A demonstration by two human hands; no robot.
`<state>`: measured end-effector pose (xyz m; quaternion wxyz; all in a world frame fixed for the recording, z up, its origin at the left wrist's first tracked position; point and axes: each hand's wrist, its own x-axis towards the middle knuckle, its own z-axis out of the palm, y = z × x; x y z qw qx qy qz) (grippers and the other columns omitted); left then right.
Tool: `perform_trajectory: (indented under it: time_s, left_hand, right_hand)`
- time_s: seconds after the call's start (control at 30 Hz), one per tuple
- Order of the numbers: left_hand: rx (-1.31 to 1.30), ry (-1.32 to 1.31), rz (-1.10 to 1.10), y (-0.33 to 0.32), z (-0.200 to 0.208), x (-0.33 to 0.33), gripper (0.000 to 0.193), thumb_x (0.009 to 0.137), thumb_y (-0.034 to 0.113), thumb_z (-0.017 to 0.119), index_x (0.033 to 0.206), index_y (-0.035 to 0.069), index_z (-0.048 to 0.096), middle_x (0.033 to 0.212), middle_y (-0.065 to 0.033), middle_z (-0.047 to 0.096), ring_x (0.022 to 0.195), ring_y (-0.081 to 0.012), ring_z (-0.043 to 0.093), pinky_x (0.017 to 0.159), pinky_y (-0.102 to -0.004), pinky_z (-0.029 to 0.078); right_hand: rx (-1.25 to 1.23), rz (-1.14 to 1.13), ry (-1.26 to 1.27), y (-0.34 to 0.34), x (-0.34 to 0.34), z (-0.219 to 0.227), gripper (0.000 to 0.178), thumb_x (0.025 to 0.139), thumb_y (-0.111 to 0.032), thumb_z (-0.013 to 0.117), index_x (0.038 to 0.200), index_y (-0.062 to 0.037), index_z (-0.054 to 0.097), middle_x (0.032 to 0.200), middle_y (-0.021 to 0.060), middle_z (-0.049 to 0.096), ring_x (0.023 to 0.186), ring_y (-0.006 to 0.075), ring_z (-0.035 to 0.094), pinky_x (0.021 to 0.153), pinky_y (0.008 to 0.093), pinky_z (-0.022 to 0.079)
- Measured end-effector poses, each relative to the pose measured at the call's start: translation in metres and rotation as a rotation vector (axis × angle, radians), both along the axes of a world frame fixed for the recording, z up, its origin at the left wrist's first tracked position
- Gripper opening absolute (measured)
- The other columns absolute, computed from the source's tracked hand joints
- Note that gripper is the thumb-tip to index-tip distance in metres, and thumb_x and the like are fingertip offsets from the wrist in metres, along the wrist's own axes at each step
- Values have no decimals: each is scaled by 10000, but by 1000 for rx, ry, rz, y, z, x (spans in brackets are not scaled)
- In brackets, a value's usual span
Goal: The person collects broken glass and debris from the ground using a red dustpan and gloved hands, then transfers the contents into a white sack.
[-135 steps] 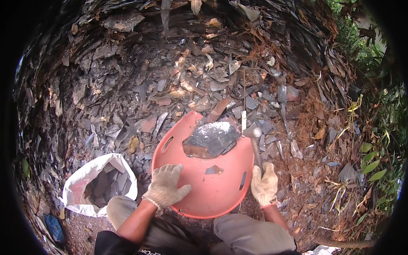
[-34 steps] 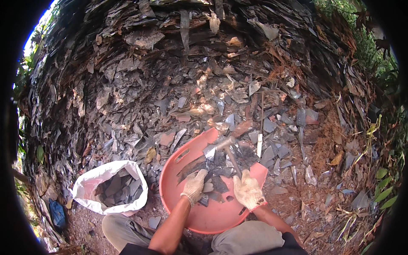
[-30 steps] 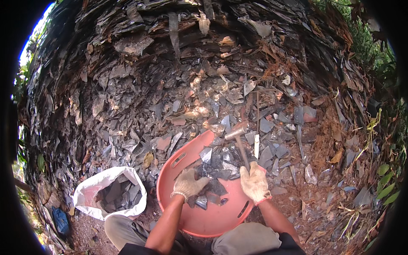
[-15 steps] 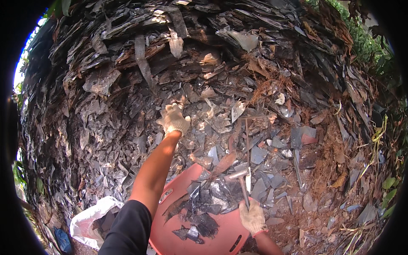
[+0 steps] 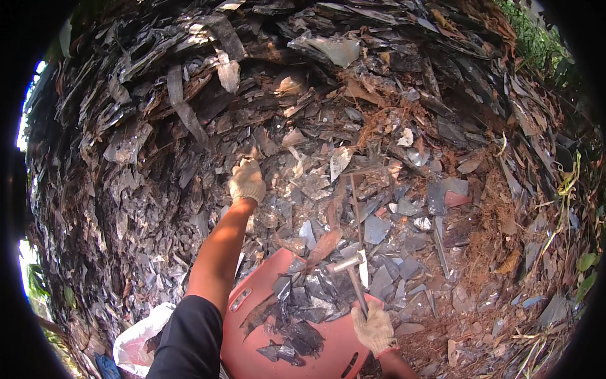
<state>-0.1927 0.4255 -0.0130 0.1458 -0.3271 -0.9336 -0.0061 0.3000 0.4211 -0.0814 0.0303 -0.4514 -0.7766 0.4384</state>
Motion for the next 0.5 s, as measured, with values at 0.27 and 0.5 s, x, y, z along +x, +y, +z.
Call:
perform_trajectory:
  time_s: [0.27,0.5]
  left_hand:
    - [-116,92,-22,-3,9,8,751,809,130,633,1534,100,438,1310,-151,553,1180,-385,562,916,-496,554]
    - [-280,85,191,13,-15,-25,671,1014,167,536,1630,243,282,1712,-119,155,1448,-587,306,812,-761,555]
  right_hand:
    - [9,-1,27,2,2,3,463,940,-476,655,1038,-31,573,862,291,681,890,509,673,768,570,520]
    - [-85,7,-120,4,-6,24,380,937,-345,670,1229,-103,649,1011,163,710,934,361,710,855,453,552]
